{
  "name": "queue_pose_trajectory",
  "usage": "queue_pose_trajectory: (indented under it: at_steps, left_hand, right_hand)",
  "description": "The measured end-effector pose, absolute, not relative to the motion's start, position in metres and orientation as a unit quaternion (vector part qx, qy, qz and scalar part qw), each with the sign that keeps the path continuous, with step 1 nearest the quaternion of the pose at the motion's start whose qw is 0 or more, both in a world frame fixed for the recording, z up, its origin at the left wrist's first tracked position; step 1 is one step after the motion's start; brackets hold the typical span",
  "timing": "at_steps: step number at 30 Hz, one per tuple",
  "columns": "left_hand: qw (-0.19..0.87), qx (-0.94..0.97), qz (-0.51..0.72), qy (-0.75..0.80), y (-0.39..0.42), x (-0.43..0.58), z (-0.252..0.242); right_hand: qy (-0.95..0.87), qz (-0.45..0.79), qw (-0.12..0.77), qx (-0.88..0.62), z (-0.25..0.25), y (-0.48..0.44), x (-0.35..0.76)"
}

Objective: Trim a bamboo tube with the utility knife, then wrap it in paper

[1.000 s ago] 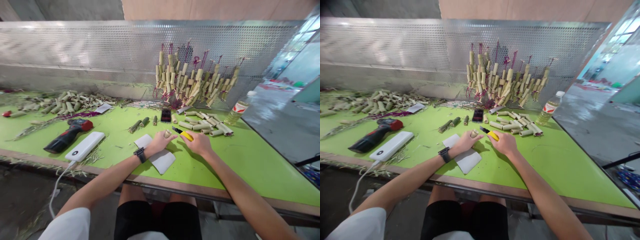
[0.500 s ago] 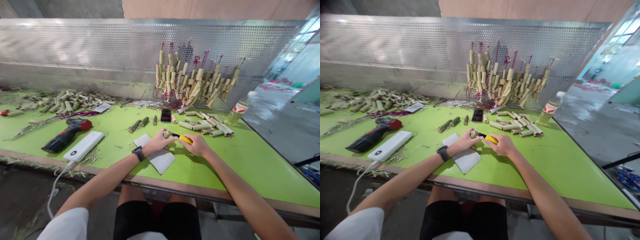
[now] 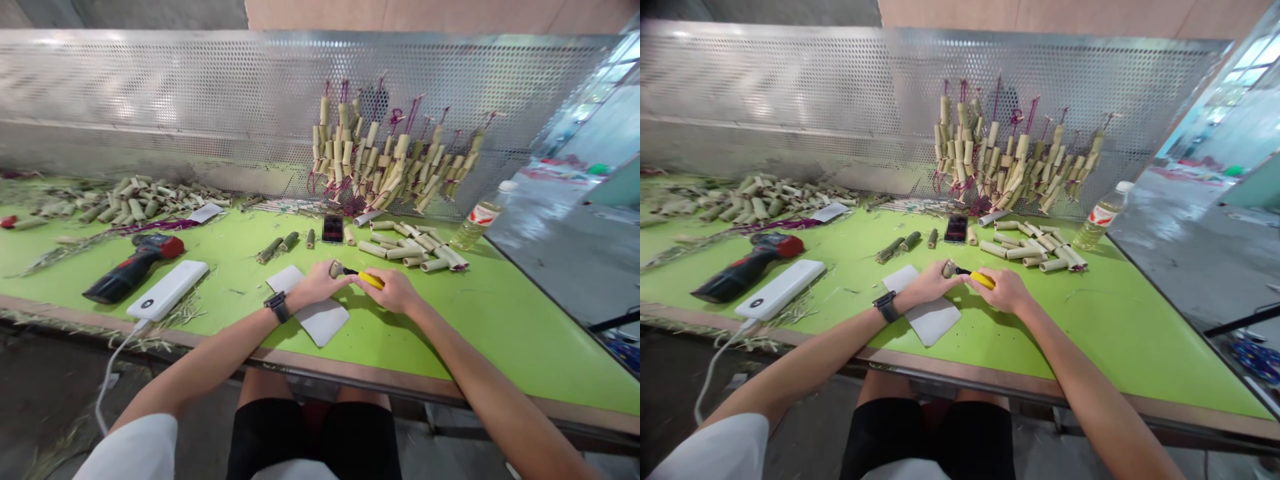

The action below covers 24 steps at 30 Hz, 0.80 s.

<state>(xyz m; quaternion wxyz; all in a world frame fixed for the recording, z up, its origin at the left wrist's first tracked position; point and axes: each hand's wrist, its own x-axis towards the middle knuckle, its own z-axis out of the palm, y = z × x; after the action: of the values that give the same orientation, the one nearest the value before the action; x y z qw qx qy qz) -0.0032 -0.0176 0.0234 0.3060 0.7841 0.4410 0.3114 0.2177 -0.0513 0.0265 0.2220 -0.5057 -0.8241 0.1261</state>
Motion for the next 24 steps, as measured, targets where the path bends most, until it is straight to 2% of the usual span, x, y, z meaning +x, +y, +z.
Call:
queue_pose_trajectory:
  at_steps: [4, 12, 20, 24]
  left_hand:
    - [0.277, 0.788, 0.3, 0.46, -0.013, -0.004, 0.02]
    - [0.254, 0.788, 0.312, 0.467, -0.007, -0.005, 0.015]
    - [0.307, 0.748, 0.335, 0.484, -0.005, -0.004, 0.01]
    - [0.282, 0.742, 0.339, 0.504, -0.006, -0.005, 0.012]
  right_hand:
    - [-0.814, 0.094, 0.239, -0.52, 0.029, -0.055, 0.212]
    - [-0.786, -0.066, 0.224, -0.573, 0.03, -0.065, 0.202]
    - [-0.752, -0.03, 0.241, -0.612, 0.03, -0.056, 0.208]
    - [-0.751, -0.022, 0.261, -0.606, 0.029, -0.054, 0.211]
